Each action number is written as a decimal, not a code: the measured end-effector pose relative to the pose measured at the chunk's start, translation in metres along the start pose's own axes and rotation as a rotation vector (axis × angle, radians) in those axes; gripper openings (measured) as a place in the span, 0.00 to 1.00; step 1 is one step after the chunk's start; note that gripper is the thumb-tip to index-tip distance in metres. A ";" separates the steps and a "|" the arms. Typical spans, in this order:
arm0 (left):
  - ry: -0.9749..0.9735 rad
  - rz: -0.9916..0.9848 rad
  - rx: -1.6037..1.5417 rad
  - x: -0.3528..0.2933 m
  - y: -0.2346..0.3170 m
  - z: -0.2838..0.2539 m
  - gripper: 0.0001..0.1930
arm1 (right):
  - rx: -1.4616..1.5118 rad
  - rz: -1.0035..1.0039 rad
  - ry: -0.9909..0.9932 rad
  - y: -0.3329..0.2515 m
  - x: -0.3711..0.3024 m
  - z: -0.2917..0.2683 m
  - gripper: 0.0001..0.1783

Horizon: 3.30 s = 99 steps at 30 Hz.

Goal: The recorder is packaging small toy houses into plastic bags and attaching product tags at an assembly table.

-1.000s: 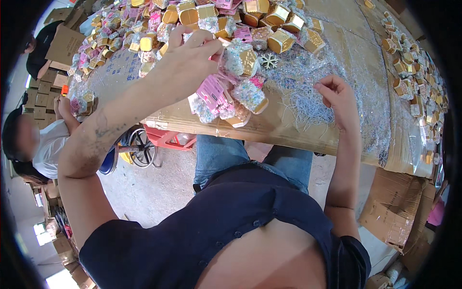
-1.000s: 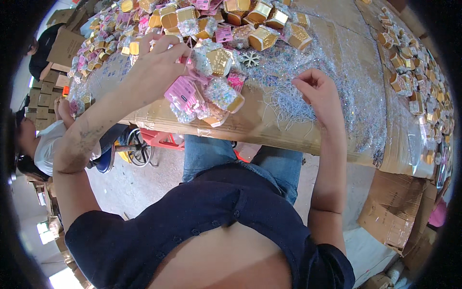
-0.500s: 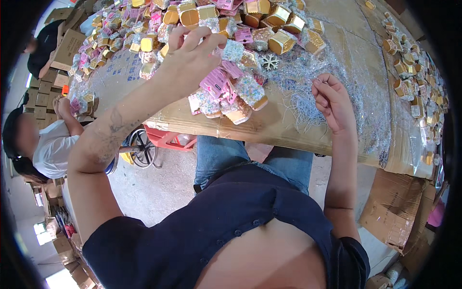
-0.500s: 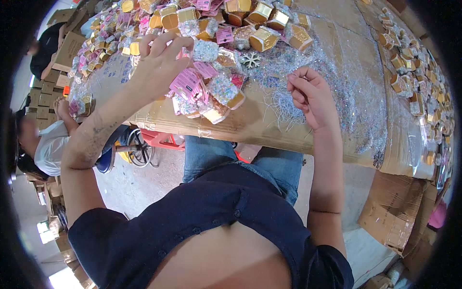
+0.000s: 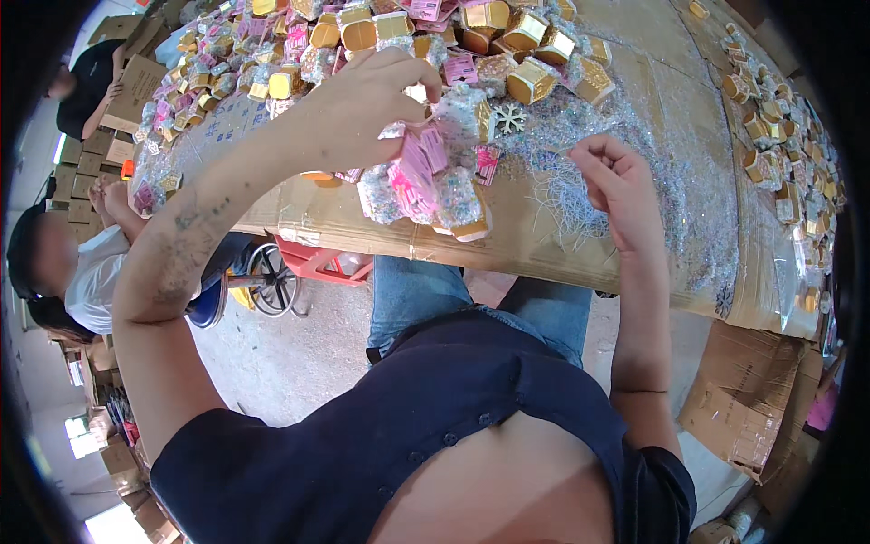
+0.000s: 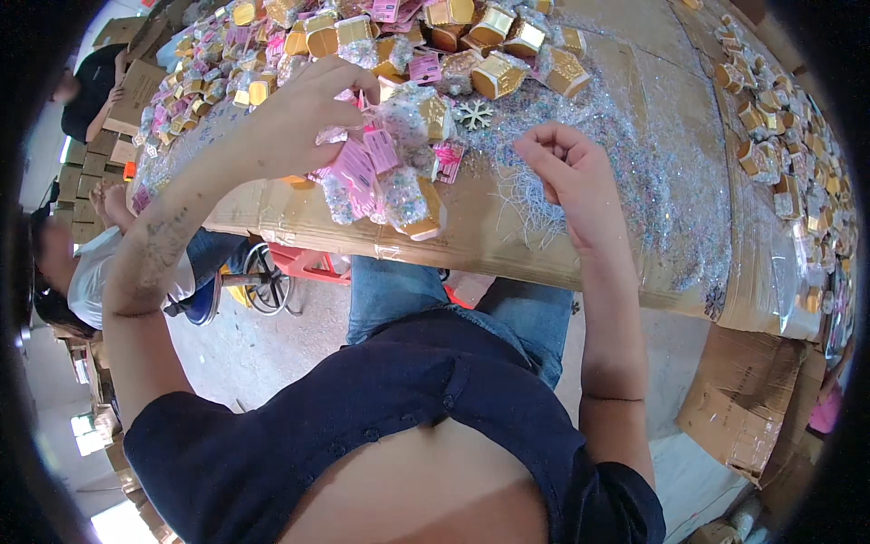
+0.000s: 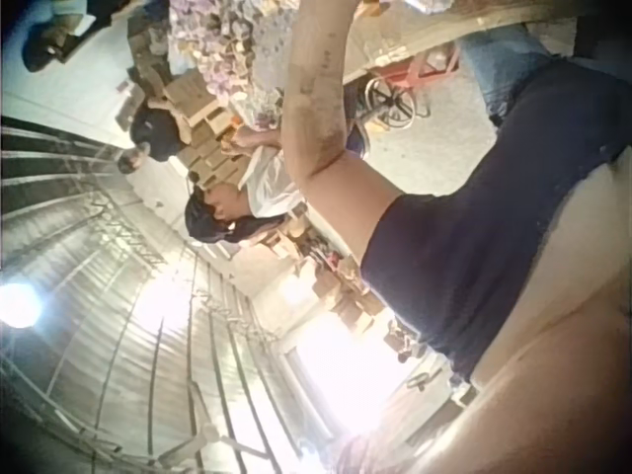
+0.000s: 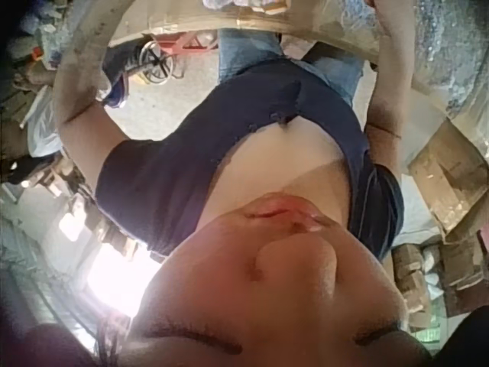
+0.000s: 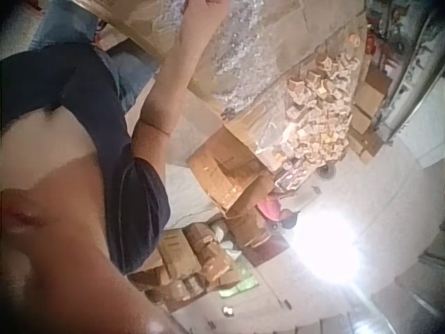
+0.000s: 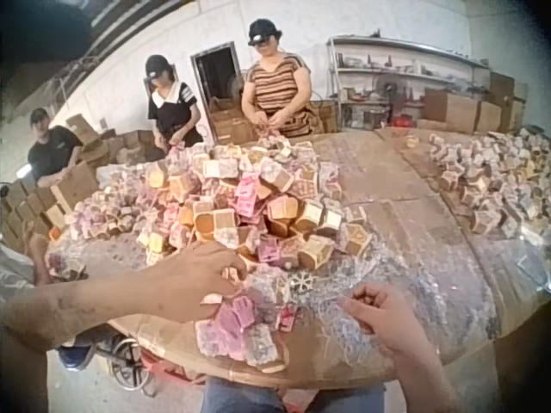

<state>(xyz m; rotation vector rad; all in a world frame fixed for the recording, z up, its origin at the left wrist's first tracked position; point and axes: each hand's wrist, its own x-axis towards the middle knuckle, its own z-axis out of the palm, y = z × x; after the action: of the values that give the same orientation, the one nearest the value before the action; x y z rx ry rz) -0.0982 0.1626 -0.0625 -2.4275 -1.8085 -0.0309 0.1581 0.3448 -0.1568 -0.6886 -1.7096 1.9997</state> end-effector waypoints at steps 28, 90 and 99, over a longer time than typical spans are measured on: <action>-0.131 -0.392 -0.678 0.006 0.050 0.005 0.07 | -1.047 -0.214 -0.004 0.023 0.028 -0.060 0.11; -0.362 -0.656 -1.336 0.023 0.050 0.043 0.16 | -0.959 -0.824 -0.405 -0.025 -0.008 0.054 0.23; -0.335 -0.614 -0.954 0.026 0.055 0.034 0.14 | -0.907 -0.704 -0.351 -0.003 -0.008 0.062 0.35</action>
<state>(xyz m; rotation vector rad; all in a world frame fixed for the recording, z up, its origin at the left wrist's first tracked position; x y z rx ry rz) -0.0402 0.1756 -0.0983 -2.2693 -3.1954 -0.7284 0.1261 0.2919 -0.1453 0.0804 -2.5959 0.8440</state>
